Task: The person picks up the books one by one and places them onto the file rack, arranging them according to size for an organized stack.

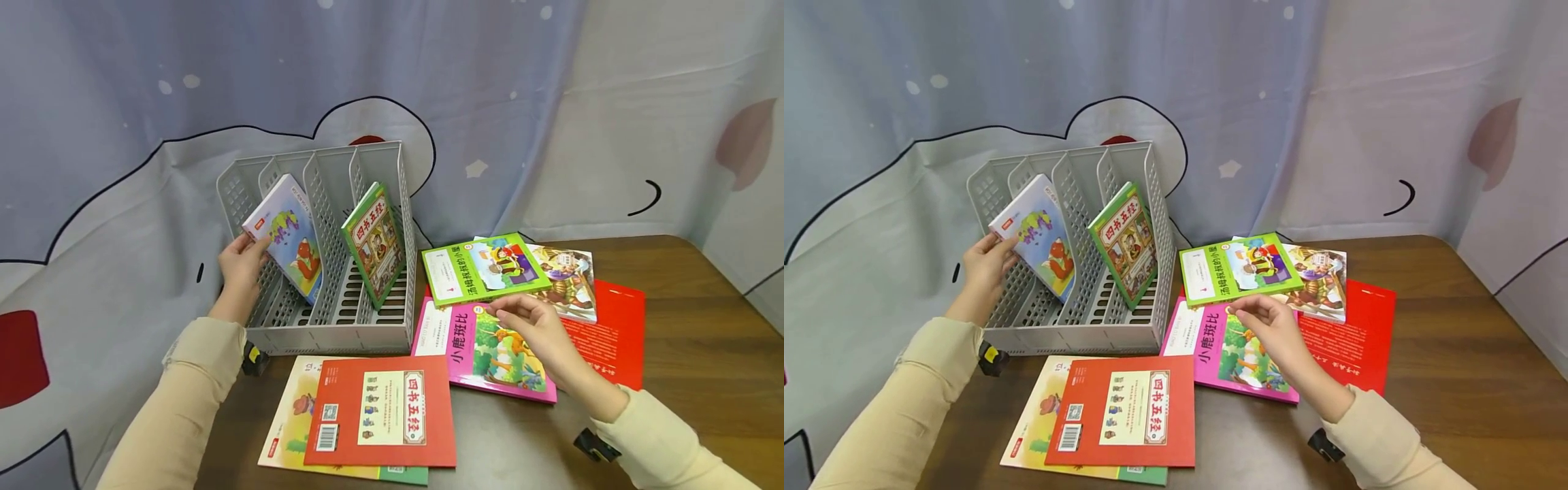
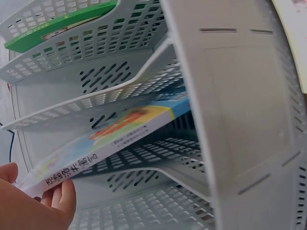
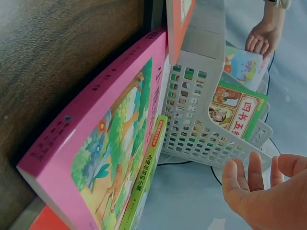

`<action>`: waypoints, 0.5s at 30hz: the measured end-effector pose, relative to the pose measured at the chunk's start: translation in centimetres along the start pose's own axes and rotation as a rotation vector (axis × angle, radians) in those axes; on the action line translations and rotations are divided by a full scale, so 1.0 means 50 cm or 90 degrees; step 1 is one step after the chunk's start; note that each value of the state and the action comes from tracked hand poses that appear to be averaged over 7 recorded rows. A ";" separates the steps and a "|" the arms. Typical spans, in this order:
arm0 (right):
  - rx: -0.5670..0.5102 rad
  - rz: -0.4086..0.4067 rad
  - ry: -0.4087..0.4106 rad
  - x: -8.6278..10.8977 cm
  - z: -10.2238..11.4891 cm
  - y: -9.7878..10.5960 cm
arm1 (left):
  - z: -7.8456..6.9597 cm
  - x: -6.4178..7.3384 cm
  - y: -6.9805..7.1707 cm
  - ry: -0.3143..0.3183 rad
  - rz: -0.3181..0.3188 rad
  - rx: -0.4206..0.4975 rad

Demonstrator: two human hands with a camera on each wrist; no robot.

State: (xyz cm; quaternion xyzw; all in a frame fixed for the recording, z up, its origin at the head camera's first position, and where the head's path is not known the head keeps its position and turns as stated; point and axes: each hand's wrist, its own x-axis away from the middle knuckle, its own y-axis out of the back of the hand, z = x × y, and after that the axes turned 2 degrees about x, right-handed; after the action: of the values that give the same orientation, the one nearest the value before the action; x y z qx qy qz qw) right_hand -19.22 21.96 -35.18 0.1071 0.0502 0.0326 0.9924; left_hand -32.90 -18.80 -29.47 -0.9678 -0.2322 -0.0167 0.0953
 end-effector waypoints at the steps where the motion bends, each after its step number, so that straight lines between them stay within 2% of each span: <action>1: 0.001 -0.001 0.000 0.000 -0.001 -0.001 | 0.003 0.003 0.005 -0.001 0.004 -0.005; 4: 0.003 0.003 0.009 -0.001 -0.004 -0.007 | 0.007 0.011 0.020 0.011 0.017 -0.014; 10: -0.003 0.016 0.010 -0.003 -0.008 -0.018 | 0.011 0.037 0.052 0.070 0.060 0.010; 13: -0.003 0.024 -0.006 -0.002 -0.009 -0.024 | 0.024 0.054 0.062 0.076 0.083 0.009; 15: -0.003 0.030 -0.016 -0.002 -0.009 -0.029 | 0.039 0.067 0.066 0.068 0.109 -0.017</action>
State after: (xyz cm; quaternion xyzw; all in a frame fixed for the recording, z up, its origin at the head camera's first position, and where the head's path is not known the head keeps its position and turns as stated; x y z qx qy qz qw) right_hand -19.29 20.63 -35.94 0.1060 0.0350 0.0545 0.9923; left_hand -28.45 -19.80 -31.70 -0.9831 -0.1432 -0.0628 0.0956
